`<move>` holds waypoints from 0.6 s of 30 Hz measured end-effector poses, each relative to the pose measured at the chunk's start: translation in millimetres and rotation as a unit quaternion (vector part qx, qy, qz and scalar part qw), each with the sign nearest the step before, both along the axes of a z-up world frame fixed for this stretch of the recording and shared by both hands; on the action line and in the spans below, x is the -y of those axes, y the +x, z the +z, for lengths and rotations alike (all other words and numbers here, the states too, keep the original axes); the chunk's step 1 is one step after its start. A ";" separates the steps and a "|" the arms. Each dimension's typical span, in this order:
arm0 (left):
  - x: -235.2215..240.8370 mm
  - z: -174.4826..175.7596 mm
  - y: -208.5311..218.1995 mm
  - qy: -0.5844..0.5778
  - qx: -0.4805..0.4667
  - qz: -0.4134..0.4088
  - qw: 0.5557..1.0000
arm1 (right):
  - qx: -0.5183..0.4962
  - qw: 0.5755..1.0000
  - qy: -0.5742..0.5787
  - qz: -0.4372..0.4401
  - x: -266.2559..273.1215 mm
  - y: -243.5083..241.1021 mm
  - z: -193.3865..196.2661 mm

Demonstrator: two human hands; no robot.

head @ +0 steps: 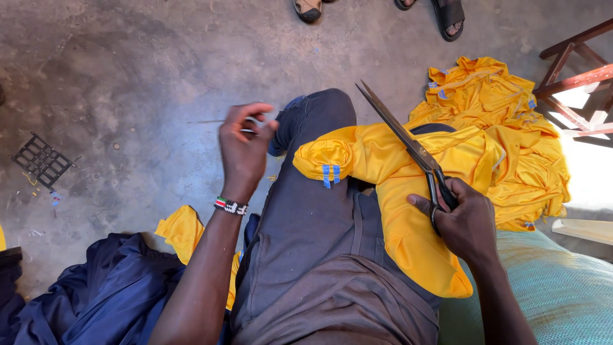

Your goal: Trimming and cutting yellow fabric pieces using large scissors

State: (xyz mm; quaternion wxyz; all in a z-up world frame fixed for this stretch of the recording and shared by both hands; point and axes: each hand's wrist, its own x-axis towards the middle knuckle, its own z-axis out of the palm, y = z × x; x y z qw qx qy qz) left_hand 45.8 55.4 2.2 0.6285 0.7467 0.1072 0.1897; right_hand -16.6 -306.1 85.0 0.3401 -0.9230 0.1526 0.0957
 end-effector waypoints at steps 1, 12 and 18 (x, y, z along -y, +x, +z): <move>10.5 2.8 2.3 0.001 0.000 0.001 1.000 | 0.000 1.000 0.001 0.001 -7.2 7.2 -2.6; 54.2 -7.6 7.0 -0.136 -0.016 -0.101 0.985 | 0.105 0.973 0.185 0.084 -132.6 65.1 13.0; -4.3 14.3 3.1 -0.105 -0.033 0.126 0.986 | 0.076 0.972 0.191 0.109 -135.8 78.2 -6.9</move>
